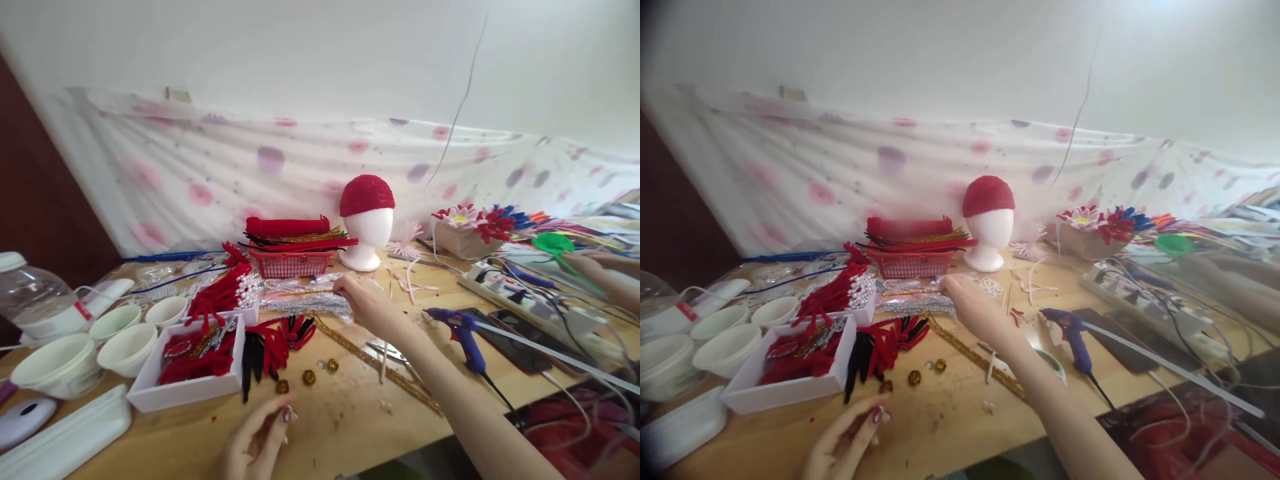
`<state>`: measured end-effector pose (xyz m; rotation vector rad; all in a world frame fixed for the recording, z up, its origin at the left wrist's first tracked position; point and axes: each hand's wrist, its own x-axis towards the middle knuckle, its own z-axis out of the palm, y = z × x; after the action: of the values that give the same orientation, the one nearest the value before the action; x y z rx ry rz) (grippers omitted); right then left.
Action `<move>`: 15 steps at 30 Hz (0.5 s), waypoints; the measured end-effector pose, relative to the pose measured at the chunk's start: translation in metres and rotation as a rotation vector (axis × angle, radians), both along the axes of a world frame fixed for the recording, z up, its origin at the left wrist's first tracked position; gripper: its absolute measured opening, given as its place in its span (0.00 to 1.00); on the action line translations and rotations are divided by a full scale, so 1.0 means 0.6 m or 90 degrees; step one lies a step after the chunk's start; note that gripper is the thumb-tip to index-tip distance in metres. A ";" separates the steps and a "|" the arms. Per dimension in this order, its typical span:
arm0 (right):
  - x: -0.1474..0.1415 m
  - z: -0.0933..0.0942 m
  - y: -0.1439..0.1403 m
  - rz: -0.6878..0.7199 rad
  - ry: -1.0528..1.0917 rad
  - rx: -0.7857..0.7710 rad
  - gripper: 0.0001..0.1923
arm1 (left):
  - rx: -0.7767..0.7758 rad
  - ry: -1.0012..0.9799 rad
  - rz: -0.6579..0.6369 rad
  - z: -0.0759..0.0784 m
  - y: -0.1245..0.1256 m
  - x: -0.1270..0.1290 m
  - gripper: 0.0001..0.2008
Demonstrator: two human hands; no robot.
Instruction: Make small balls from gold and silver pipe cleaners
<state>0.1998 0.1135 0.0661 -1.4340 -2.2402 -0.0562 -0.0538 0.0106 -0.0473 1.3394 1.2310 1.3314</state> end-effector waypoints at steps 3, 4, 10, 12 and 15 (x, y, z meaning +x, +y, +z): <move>-0.013 0.029 -0.012 0.073 0.027 0.050 0.19 | 0.103 0.073 0.089 0.037 0.022 -0.020 0.19; -0.016 0.038 -0.007 0.084 0.043 0.076 0.19 | 0.141 0.098 0.114 0.053 0.027 -0.019 0.18; -0.012 0.084 0.041 0.044 0.104 0.196 0.18 | 0.212 0.270 0.001 0.090 0.019 0.027 0.10; -0.003 0.102 0.030 0.055 0.112 0.272 0.19 | 0.137 0.268 0.008 0.076 0.014 0.018 0.13; 0.015 0.135 -0.003 0.091 0.226 0.383 0.17 | 0.047 0.218 0.075 0.066 0.019 -0.010 0.19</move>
<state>0.2088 0.1116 0.1472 -0.8796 -1.8102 -0.3647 -0.0600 0.0217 -0.0078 1.6172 1.5224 1.2732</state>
